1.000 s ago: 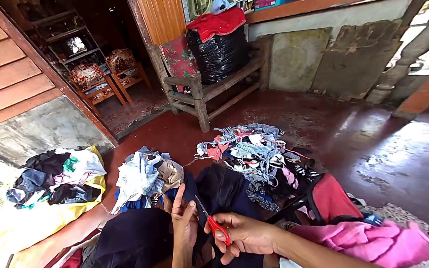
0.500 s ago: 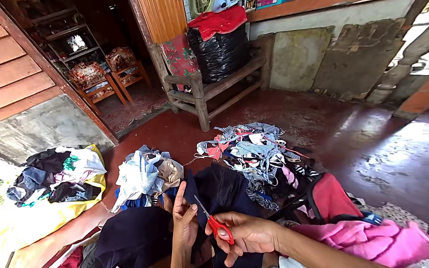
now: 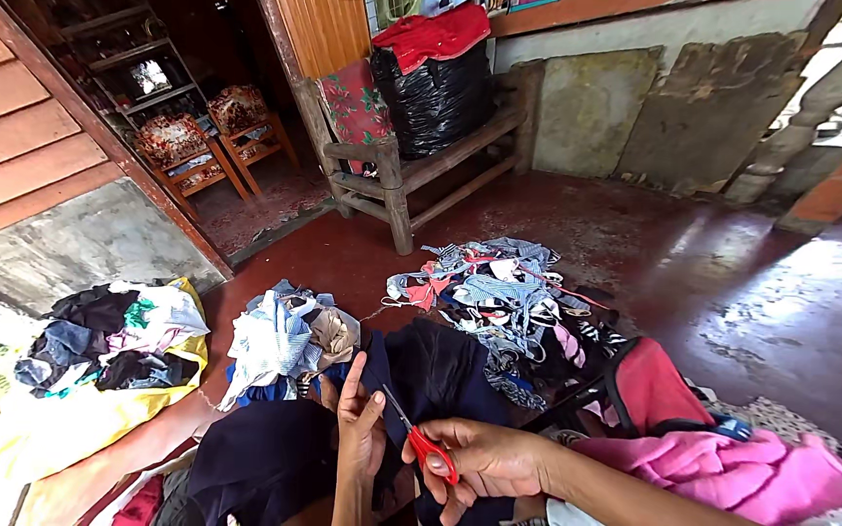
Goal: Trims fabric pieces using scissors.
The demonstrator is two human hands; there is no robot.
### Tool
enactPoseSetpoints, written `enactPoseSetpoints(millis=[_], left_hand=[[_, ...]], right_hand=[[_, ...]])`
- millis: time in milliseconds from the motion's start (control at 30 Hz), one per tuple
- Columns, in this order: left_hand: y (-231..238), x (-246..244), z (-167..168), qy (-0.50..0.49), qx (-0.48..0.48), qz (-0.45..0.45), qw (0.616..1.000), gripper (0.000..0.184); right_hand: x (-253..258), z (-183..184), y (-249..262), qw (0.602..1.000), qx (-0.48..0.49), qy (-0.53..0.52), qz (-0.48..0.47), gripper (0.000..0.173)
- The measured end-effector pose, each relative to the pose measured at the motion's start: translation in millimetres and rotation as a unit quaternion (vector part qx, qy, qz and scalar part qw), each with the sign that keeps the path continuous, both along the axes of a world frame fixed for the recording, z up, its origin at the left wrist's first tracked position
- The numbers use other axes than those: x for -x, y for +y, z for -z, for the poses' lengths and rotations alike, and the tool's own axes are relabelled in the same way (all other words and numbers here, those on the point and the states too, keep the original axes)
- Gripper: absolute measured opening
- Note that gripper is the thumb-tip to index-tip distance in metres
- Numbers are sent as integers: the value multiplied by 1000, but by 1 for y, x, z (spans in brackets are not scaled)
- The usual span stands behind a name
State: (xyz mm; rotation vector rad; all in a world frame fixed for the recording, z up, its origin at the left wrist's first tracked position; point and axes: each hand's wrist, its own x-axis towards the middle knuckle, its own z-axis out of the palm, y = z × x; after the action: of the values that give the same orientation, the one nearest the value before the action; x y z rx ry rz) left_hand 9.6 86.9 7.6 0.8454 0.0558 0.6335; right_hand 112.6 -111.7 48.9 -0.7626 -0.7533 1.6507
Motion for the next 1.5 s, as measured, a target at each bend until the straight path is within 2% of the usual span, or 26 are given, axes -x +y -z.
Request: enactPoseSetpoints(millis=[233,467,733,900,1200,1267,1367,1400,1500], left_hand=[[9,3,-2,19,-41,-8,999,82],[1,1,0,4,-71,44,996,83],[-7,-2,3,2,-58,41,997,84],[-9,-3,3,-9,-51,50,997,84],[-5,1,4,-29,-90,92,991,89],[-2,2,3,-26,-79,76,994,79],[-1,3,1,-12,-46,19,999,44],[0,3,1,-10,-40,1,999,39],[0,2,1,-1,-31,-32,999,45]], right_hand=[[3,-1,-1,999,-3,46,-12,31],[-1,3,1,996,-30,86,-6,31],[4,8,3,996,-36,81,25,35],[5,1,1,996,-17,57,59,25],[4,2,1,996,-18,66,49,26],[3,2,1,997,-18,59,49,26],[2,1,1,998,-15,49,41,26],[2,1,1,998,-11,44,40,27],[5,3,1,999,-9,26,32,28]])
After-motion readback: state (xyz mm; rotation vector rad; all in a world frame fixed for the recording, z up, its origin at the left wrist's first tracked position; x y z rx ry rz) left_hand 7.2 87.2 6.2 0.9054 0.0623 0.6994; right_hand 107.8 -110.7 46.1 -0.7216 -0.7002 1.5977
